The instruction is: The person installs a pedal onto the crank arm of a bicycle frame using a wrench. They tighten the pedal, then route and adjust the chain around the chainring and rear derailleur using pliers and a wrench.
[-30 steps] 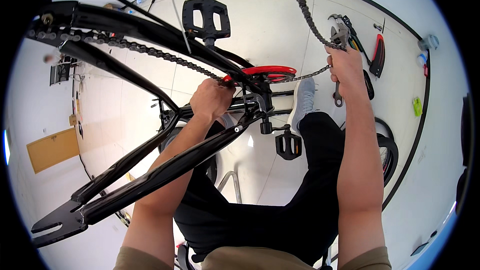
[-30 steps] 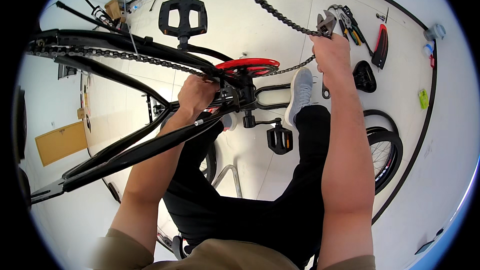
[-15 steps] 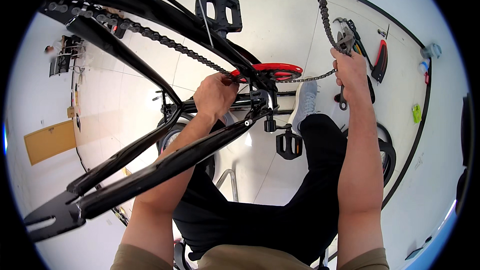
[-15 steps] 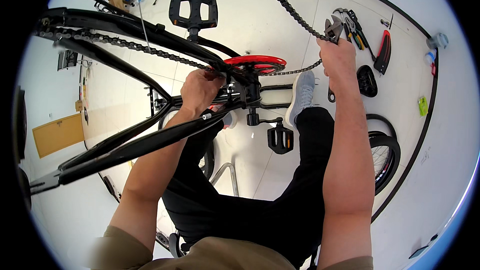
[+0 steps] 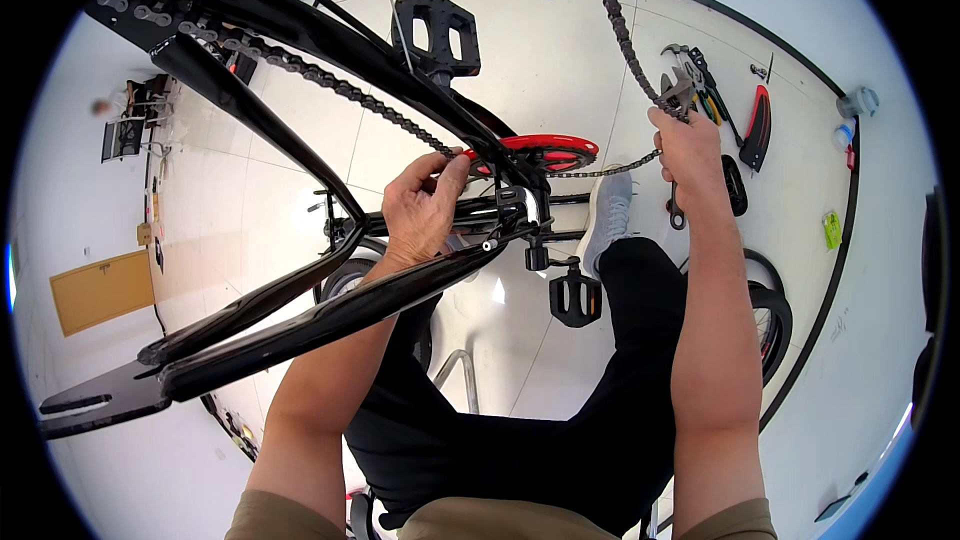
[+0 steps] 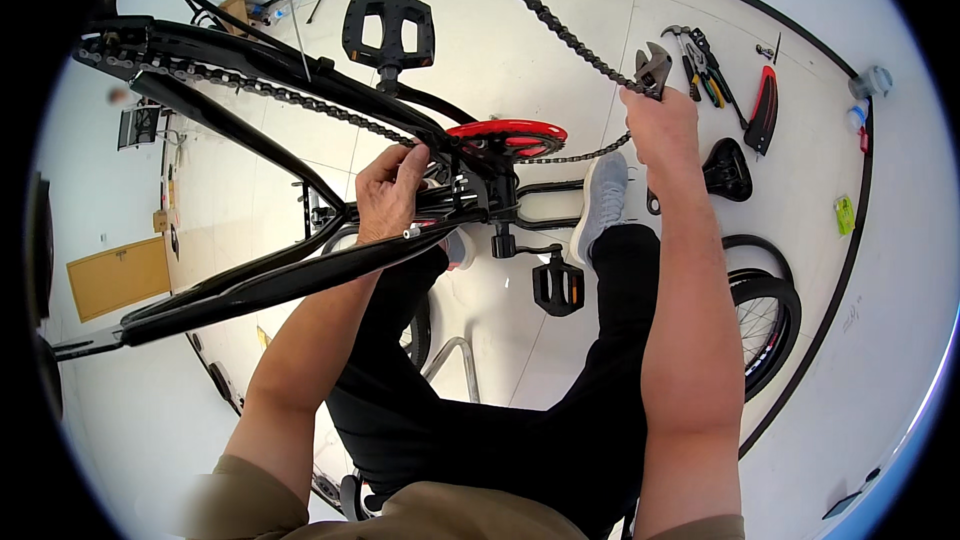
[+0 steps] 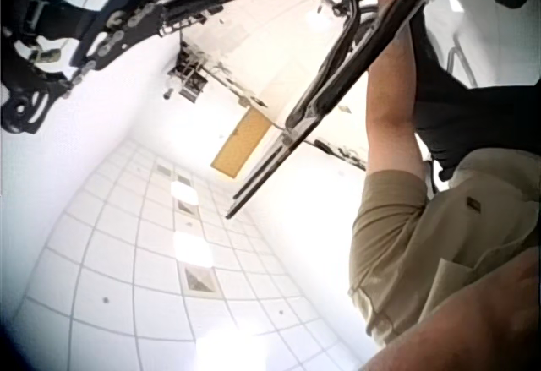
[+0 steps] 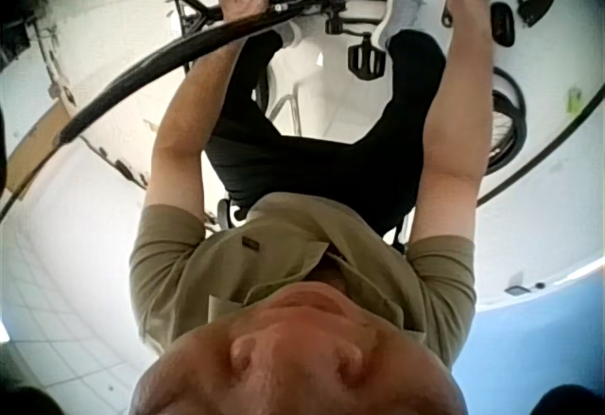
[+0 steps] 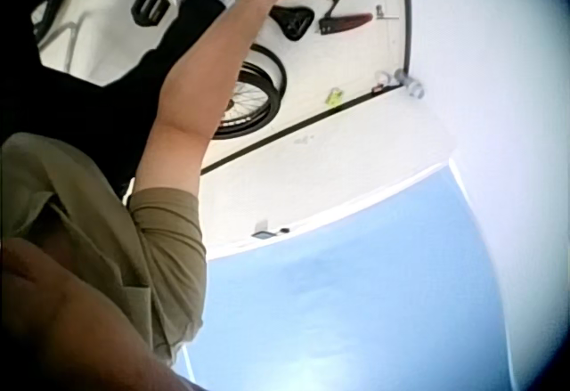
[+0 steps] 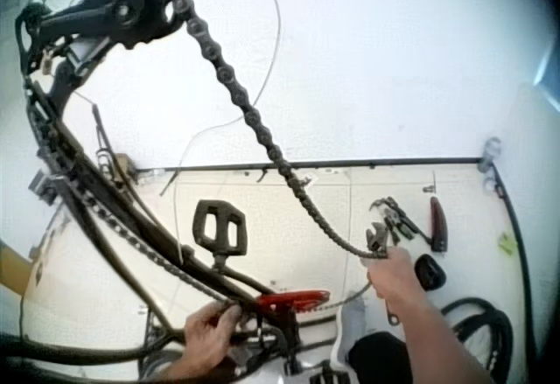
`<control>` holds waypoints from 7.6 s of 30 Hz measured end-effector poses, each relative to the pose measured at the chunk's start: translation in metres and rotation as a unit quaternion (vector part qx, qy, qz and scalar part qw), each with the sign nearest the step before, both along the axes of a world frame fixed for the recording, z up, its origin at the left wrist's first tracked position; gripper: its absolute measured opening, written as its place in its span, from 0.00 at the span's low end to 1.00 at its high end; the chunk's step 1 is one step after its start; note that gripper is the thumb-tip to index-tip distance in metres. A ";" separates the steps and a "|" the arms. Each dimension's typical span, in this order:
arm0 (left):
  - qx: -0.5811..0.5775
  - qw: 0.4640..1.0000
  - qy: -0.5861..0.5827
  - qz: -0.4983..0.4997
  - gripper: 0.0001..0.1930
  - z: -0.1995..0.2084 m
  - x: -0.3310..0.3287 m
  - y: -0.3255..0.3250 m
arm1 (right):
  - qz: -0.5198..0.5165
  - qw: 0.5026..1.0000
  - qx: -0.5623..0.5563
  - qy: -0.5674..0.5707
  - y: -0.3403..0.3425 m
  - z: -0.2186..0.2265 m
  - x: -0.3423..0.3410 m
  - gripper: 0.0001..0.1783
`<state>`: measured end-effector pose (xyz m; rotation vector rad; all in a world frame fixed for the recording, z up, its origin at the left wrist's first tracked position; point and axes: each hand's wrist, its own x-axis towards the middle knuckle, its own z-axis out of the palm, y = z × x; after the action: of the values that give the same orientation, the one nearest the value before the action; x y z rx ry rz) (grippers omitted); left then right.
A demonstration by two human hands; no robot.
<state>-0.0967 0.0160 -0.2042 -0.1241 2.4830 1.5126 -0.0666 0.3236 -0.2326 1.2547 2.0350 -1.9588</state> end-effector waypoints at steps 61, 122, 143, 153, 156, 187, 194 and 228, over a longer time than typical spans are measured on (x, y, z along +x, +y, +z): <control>-0.106 0.992 0.040 -0.050 0.08 -0.027 -0.005 -0.014 | 0.102 0.990 0.080 -0.059 0.002 -0.003 -0.001 0.05; 0.070 0.992 0.096 -0.029 0.04 -0.035 -0.002 -0.024 | -0.004 0.998 -0.058 0.012 0.009 -0.004 0.006 0.15; 0.010 0.993 0.115 -0.008 0.05 -0.037 -0.002 -0.025 | -0.019 0.998 -0.057 0.023 0.011 -0.011 0.005 0.15; -0.051 0.987 0.139 -0.069 0.09 -0.033 0.004 -0.017 | -0.007 0.997 -0.079 -0.005 0.014 -0.003 0.003 0.13; -0.096 0.979 0.159 -0.088 0.11 -0.033 0.003 -0.017 | -0.009 0.998 -0.068 0.008 0.015 -0.009 0.003 0.13; 0.051 0.978 0.128 -0.158 0.12 -0.050 -0.005 -0.025 | -0.028 0.997 -0.048 0.060 0.015 0.000 0.000 0.13; -0.001 0.975 0.149 -0.168 0.15 -0.054 -0.005 -0.030 | -0.106 0.971 -0.164 0.141 0.014 0.014 0.002 0.12; -0.134 0.967 0.193 -0.097 0.12 -0.054 -0.002 -0.025 | 0.077 0.910 -0.327 0.243 -0.042 0.040 -0.005 0.24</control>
<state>-0.0985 -0.0087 -0.2581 0.3969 2.8889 1.2071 -0.0715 0.2816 -0.1929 0.4767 1.3125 -2.7143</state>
